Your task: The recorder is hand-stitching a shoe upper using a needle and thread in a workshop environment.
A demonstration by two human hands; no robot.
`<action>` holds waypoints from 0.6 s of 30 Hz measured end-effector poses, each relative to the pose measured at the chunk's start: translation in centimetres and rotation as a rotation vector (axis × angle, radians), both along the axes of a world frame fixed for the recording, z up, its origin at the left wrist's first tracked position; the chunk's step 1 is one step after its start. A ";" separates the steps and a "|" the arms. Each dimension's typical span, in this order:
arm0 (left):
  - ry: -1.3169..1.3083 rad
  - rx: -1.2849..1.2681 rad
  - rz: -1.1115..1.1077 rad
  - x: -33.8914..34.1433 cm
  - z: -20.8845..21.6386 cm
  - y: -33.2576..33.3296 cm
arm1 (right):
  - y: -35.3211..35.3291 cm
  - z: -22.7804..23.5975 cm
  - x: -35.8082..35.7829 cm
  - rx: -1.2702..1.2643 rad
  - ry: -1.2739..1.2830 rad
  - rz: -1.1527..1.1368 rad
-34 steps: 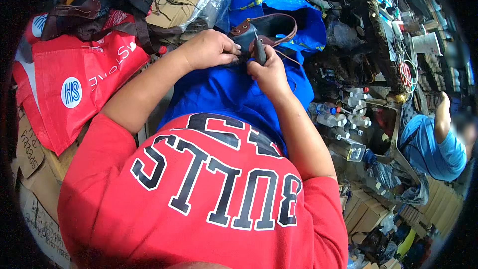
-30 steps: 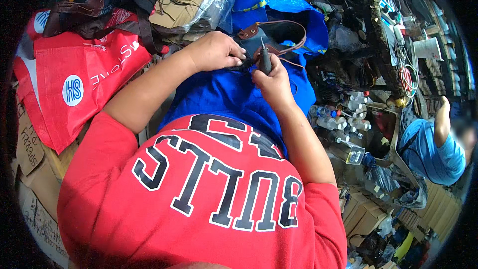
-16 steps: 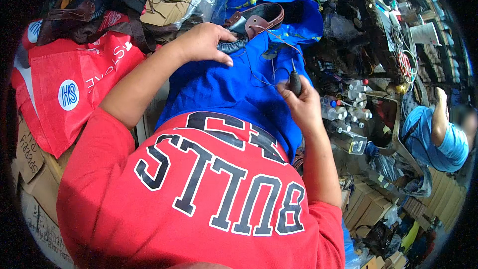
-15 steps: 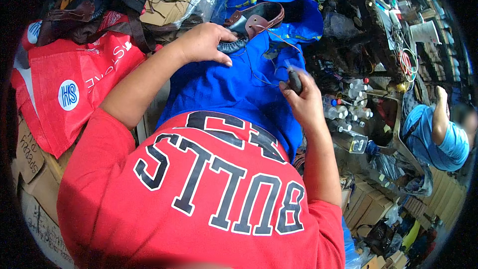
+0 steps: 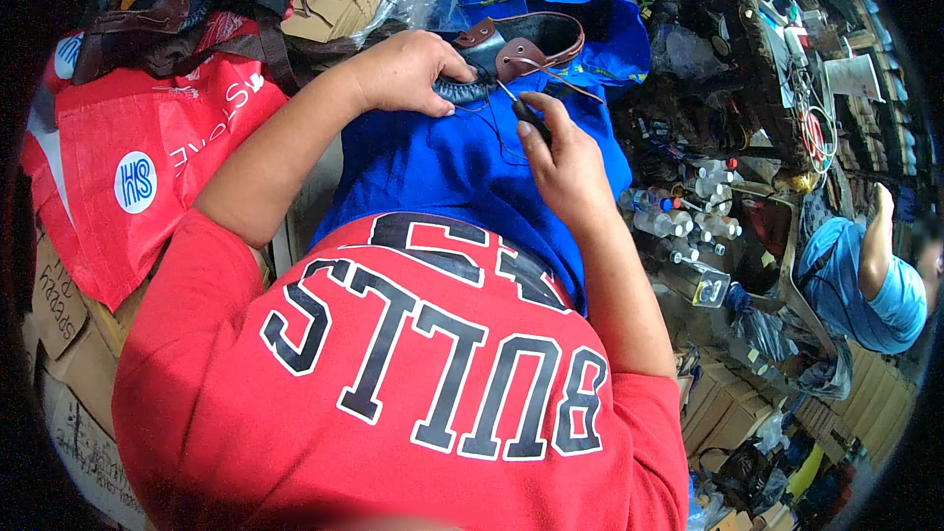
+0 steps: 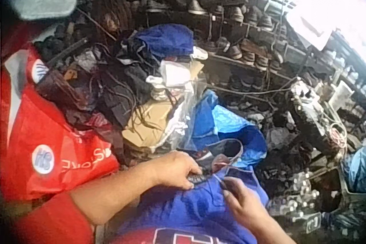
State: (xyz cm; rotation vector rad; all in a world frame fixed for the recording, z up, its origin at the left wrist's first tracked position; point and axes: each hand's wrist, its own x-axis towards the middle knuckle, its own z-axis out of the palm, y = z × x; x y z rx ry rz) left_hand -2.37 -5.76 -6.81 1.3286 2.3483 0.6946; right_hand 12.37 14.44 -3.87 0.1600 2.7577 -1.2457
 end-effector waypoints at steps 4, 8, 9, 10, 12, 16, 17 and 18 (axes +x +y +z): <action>-0.009 -0.082 -0.033 -0.3 1.4 0.8 | -1.0 -0.8 -0.8 -0.044 -0.008 -0.018; 0.027 -0.038 -0.037 -0.6 1.0 0.6 | -1.0 -1.3 -1.0 -0.066 -0.048 -0.027; 0.026 -0.037 -0.037 -0.6 1.0 0.6 | -1.0 -1.4 -0.9 -0.057 -0.045 -0.031; 0.001 -0.065 -0.028 -0.6 1.5 0.6 | -0.9 -1.5 -0.9 -0.049 -0.043 -0.035; -0.026 -0.093 -0.020 -0.6 1.6 0.7 | -0.9 -1.6 -0.9 -0.046 -0.030 -0.035; -0.052 -0.079 -0.026 -0.8 1.4 0.5 | -1.0 -2.1 -0.9 -0.078 -0.037 -0.047; -0.056 -0.083 -0.020 -0.8 1.4 0.4 | -1.0 -2.3 -0.9 -0.079 -0.037 -0.047; -0.055 -0.084 -0.019 -0.8 1.4 0.4 | -0.9 -2.7 -0.9 -0.112 -0.032 -0.053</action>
